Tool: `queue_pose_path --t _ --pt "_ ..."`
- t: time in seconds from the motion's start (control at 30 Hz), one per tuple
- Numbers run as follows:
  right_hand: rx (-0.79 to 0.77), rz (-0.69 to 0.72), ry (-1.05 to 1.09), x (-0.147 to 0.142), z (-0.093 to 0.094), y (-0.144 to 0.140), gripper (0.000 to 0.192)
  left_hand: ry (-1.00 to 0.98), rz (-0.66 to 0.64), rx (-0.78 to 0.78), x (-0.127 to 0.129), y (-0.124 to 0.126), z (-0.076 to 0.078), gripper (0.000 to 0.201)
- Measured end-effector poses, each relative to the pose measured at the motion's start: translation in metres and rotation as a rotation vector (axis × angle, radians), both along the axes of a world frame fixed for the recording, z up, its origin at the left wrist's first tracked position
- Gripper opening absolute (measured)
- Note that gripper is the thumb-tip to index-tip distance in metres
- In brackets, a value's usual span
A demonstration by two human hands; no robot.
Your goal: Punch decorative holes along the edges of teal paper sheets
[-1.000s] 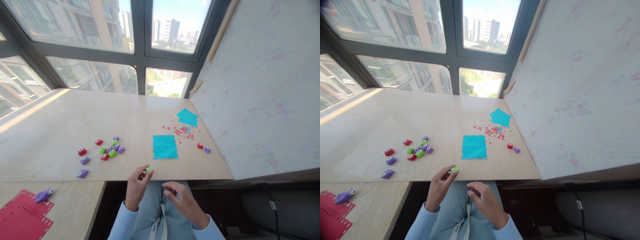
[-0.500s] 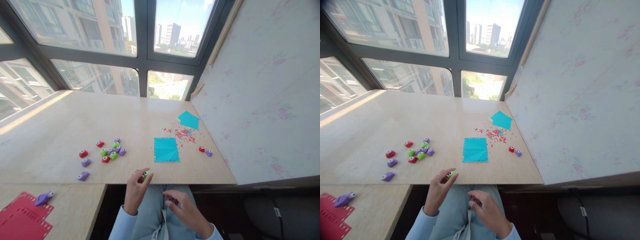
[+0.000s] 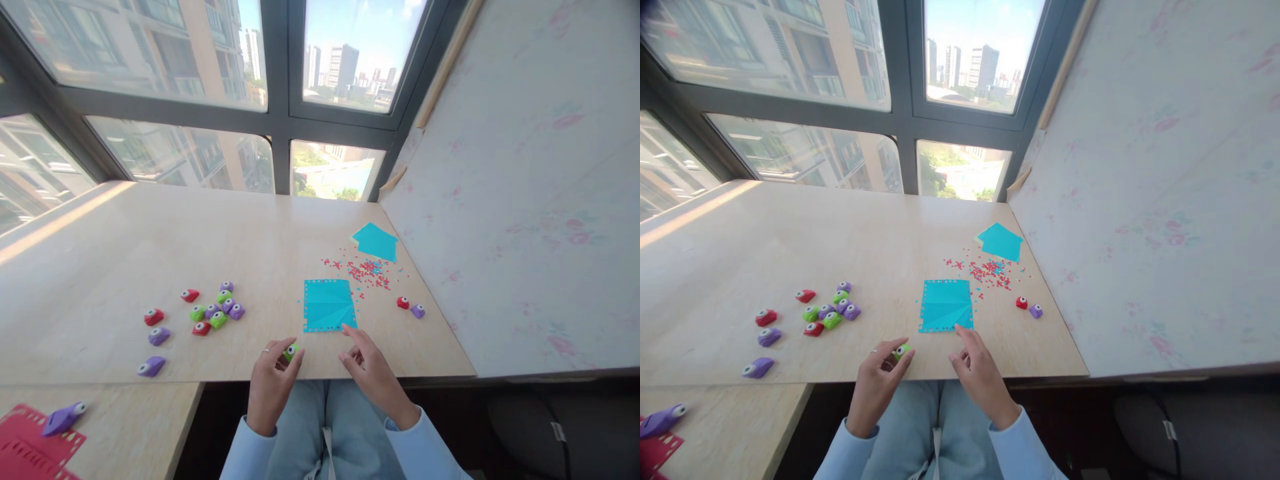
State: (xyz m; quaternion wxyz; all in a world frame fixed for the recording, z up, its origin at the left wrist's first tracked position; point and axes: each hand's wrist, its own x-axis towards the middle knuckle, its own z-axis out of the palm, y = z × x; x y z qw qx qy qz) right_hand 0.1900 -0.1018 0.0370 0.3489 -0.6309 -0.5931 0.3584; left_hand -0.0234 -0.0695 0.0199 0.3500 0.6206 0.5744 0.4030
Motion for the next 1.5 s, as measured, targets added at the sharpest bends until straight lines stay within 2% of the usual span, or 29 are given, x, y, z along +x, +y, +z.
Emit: queue_pose_path --t 0.23,0.5,0.77,0.97,1.17,1.5 --pt "0.006 -0.019 -0.173 0.002 -0.006 0.006 0.054 0.057 0.001 -0.001 0.007 0.009 -0.005 0.04" --pt "-0.037 0.199 -0.321 -0.012 -0.003 0.011 0.054 0.129 -0.024 0.037 0.009 0.016 -0.002 0.035" --pt "-0.051 0.226 -0.294 -0.006 0.002 0.008 0.046 0.175 0.013 0.036 0.006 0.015 -0.007 0.037" --pt "0.038 0.178 -0.183 -0.002 -0.005 0.0 0.043 0.186 0.006 0.039 0.007 0.016 -0.006 0.034" --pt "0.039 0.146 -0.137 0.001 -0.008 -0.006 0.037 0.2 0.0 0.061 0.006 0.015 -0.007 0.032" --pt "0.083 0.1 -0.086 0.003 -0.015 -0.011 0.034 0.163 0.045 0.019 0.003 0.011 -0.014 0.04"
